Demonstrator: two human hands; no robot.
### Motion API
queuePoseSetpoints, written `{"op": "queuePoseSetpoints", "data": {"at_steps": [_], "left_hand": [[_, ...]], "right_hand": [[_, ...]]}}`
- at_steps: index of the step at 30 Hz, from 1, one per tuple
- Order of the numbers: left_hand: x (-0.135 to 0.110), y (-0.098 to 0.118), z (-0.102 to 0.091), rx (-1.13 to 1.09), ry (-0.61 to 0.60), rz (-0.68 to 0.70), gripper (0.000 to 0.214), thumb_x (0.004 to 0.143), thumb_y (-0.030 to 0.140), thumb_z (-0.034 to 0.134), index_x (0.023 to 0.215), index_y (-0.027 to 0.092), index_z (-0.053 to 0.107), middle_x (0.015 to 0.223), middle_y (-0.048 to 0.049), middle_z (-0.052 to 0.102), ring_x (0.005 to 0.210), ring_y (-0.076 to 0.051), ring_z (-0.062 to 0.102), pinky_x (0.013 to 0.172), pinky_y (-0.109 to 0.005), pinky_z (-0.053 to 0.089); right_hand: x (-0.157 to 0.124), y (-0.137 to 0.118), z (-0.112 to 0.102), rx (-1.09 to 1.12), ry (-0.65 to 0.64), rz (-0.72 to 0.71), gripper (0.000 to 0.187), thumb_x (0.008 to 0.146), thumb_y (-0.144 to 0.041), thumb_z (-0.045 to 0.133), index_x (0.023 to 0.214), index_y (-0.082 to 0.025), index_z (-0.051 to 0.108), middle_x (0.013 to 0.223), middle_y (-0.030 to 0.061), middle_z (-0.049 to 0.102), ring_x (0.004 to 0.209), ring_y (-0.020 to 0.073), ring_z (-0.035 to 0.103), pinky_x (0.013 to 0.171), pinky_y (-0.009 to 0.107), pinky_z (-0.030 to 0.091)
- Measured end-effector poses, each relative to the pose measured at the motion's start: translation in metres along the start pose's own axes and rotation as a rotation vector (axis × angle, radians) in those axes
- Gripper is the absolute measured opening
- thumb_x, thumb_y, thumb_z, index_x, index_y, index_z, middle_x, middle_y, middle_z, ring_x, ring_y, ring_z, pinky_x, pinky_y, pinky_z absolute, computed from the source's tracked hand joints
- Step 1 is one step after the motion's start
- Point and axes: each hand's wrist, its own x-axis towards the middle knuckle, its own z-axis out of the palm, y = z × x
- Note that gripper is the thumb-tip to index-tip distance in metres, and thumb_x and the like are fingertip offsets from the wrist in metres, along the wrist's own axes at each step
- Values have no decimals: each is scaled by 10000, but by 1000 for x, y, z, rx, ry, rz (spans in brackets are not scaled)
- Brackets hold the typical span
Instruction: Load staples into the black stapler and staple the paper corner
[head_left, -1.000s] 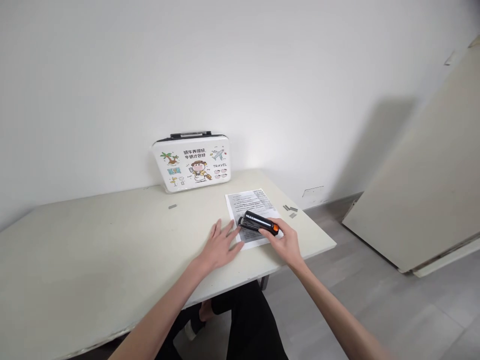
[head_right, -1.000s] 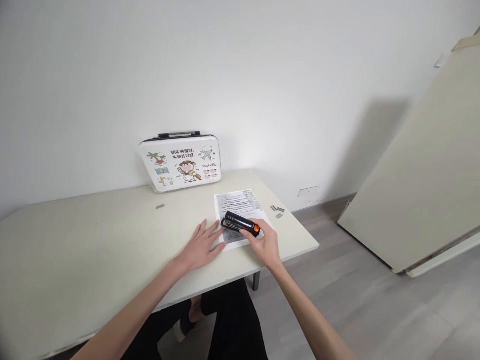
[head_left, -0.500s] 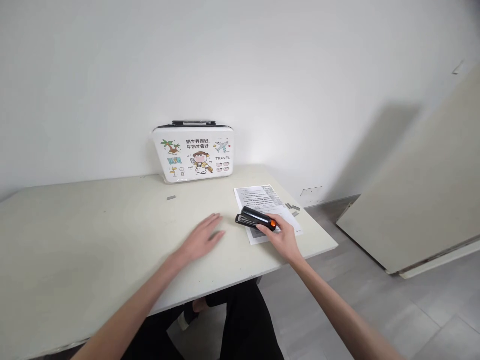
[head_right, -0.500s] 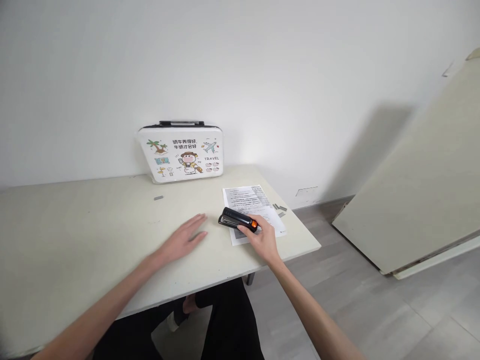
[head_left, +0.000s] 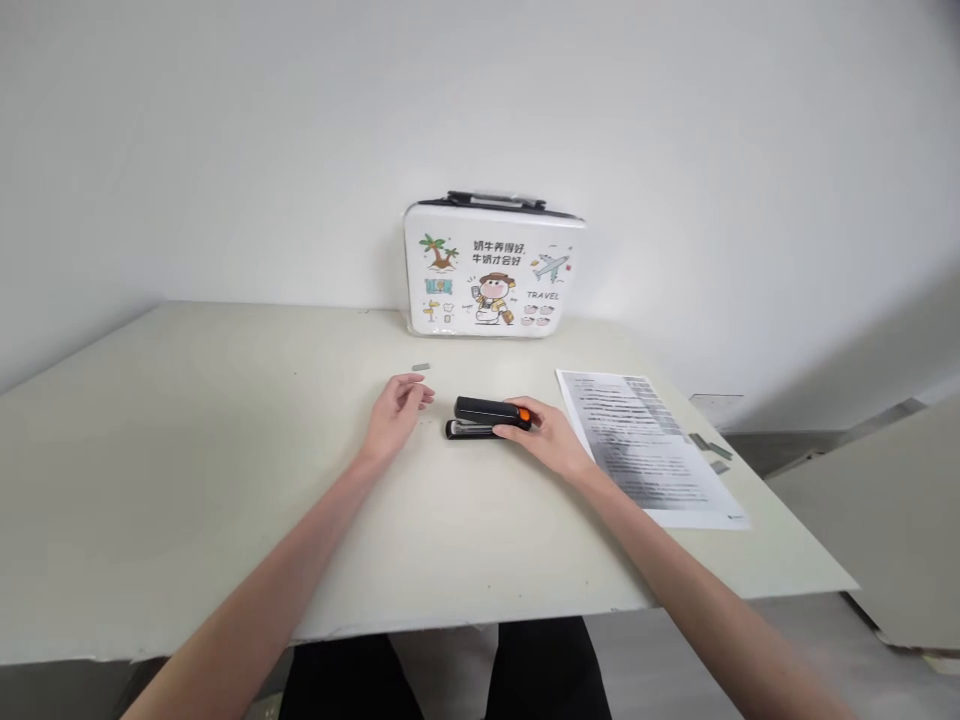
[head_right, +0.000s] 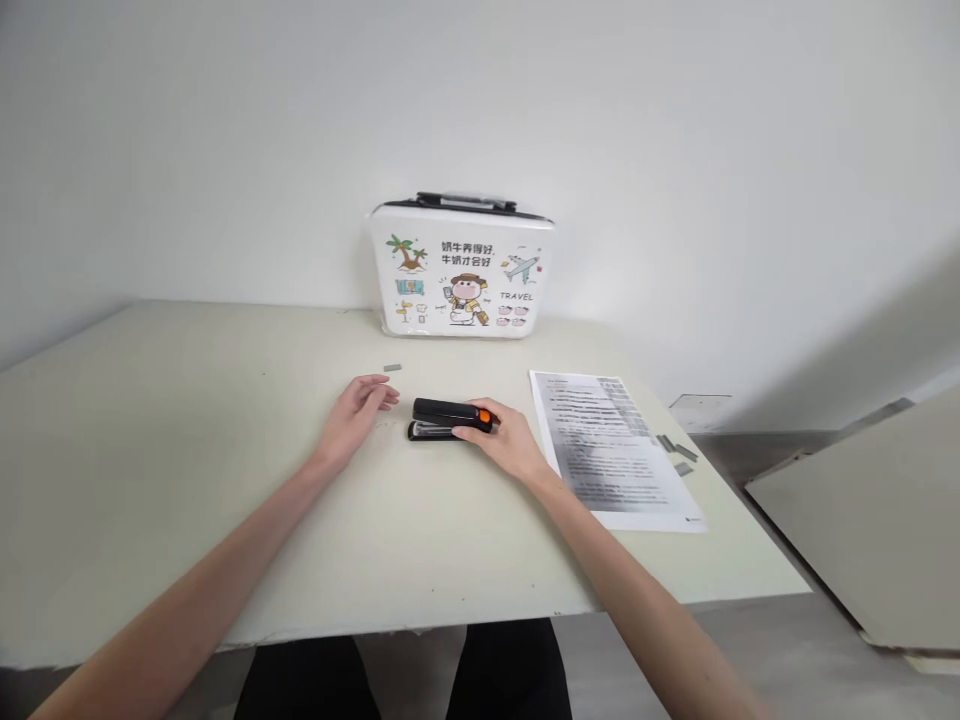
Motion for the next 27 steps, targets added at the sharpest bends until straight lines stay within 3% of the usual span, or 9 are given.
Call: {"op": "queuePoseSetpoints", "data": {"at_steps": [3,6,9,11,17,22,24,27], "left_hand": [[-2,2,4,14,2,-27,254,948,378,595,1133,204,609,1035,-81,756,985,-224,720,939,-404,551],[-3,4,5,12,20,-44,231,952,354,581,1128,206,603,1026,-72,749,978,-213,711,937,-390,539],[-5,7,6,22,23,-51,204,955,341,572,1109,211,604,991,-58,743,973,-211,709,929,-382,531],[-6,9,7,29,32,-55,190,958,334,571,1100,214,607,986,-54,741,989,-213,708,929,-375,524],[-9,13,5,75,118,-75,151,978,327,568,1058,223,641,1050,-56,748,1094,-220,695,970,-359,505],[-10,11,3,96,26,-65,233,1027,381,522,975,216,677,1119,-74,759,1109,-231,701,1010,-379,508],[-12,12,4,67,-5,-83,295,1048,444,503,993,215,681,1150,-85,761,1126,-242,703,1008,-387,522],[-15,14,6,-44,-26,-134,395,1049,556,504,1025,203,681,1189,-118,758,1156,-266,704,1032,-413,529]], "right_hand": [[-6,2,1,-40,-23,13,407,837,-530,776,1135,-254,750,1138,42,781,1044,253,704,949,376,546],[-11,-1,1,-84,-16,19,403,987,-574,574,1135,-251,762,1121,48,789,1060,262,707,944,383,549],[-13,-2,3,-164,62,13,510,1079,-567,371,1128,-248,766,1083,58,787,1043,265,705,945,397,534],[-15,0,7,-236,126,-5,518,1091,-556,346,1101,-253,766,1071,68,781,1030,274,691,950,415,519],[-18,5,10,-288,185,-9,491,1087,-555,363,1067,-261,755,1074,86,776,1054,297,666,960,453,507],[-21,-1,9,-287,70,-45,377,969,-538,644,1195,-243,709,1121,72,779,993,273,705,869,408,549],[-23,-5,10,-318,89,-96,335,914,-476,738,1151,-241,714,1058,62,783,914,264,706,811,399,553],[-27,-11,12,-352,176,-241,191,930,-371,740,1080,-256,713,1030,55,780,918,264,695,815,416,550]]}}
